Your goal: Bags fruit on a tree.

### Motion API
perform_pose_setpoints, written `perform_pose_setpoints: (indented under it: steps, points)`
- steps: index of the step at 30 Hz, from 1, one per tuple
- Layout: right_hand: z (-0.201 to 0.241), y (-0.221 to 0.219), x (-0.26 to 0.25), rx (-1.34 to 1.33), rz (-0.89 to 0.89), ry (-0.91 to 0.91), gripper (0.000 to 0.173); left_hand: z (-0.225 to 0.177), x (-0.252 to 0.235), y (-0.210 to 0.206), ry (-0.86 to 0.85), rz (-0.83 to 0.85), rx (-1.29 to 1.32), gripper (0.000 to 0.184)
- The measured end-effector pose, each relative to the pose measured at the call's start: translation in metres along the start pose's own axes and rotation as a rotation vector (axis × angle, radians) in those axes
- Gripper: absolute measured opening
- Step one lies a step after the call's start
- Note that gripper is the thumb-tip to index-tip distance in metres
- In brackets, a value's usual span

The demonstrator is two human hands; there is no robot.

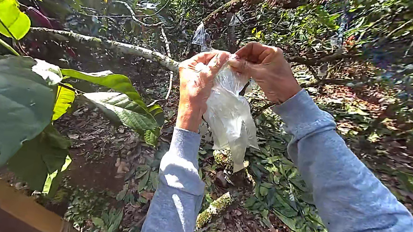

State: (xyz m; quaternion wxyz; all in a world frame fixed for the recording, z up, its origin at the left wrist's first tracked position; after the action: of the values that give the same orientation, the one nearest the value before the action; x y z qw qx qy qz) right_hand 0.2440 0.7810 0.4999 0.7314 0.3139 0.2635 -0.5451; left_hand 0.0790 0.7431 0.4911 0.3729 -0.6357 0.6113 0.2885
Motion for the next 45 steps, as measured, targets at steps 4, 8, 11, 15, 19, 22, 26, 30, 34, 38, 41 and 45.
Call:
perform_pose_setpoints:
  steps: [4, 8, 11, 15, 19, 22, 26, 30, 34, 38, 41, 45]
  points:
    - [-0.003, 0.004, -0.011, 0.081, 0.031, -0.035, 0.013, 0.0, -0.015, -0.002, -0.061, 0.004, -0.061, 0.017]
    - [0.008, 0.006, -0.029, 0.169, 0.021, -0.115, 0.018, 0.005, -0.047, -0.003, -0.064, 0.02, -0.082, 0.013]
    - [0.017, 0.008, -0.035, 0.161, -0.01, -0.051, 0.019, 0.006, -0.052, -0.008, -0.034, 0.011, 0.037, 0.01]
    - [0.021, 0.015, -0.038, 0.121, -0.053, -0.006, 0.019, -0.001, -0.054, -0.008, -0.003, -0.066, 0.072, 0.012]
    - [0.027, 0.015, -0.042, 0.174, -0.099, -0.068, 0.024, -0.013, -0.063, -0.006, -0.025, -0.046, 0.037, 0.019]
    - [0.028, 0.01, -0.047, 0.173, -0.124, -0.069, 0.023, -0.014, -0.067, -0.006, 0.033, -0.032, 0.107, 0.02]
    - [0.025, 0.01, -0.048, 0.092, -0.109, 0.003, 0.02, -0.008, -0.071, -0.006, 0.049, -0.013, 0.224, 0.021]
    - [0.025, 0.016, -0.046, 0.023, -0.117, 0.11, 0.027, -0.005, -0.073, -0.002, -0.016, 0.001, 0.17, 0.019]
    - [0.025, 0.022, -0.043, 0.107, -0.266, 0.182, 0.019, 0.001, -0.071, -0.004, 0.004, -0.037, 0.193, 0.02]
    - [0.02, 0.028, -0.045, 0.198, -0.258, 0.105, 0.033, 0.011, -0.068, 0.0, 0.006, -0.051, 0.202, 0.019]
    - [0.021, 0.016, -0.04, 0.104, -0.057, -0.052, 0.036, 0.014, -0.065, 0.004, 0.002, -0.053, 0.182, 0.015]
    - [0.025, 0.017, -0.043, 0.146, 0.002, 0.0, 0.023, 0.013, -0.061, 0.004, 0.008, -0.07, 0.12, 0.016]
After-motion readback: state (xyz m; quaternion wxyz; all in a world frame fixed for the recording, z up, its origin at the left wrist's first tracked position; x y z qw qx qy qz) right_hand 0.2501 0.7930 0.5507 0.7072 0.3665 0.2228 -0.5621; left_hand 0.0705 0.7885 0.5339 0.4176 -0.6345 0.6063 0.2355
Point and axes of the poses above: each hand's wrist, its own x-axis away from the middle knuckle, its own y-axis out of the back of the hand, z = x × y, the point moved 7 cm from there along -x, towards the middle knuckle, and after that the axes turned 8 degrees about -y, right-handed, at the moved point
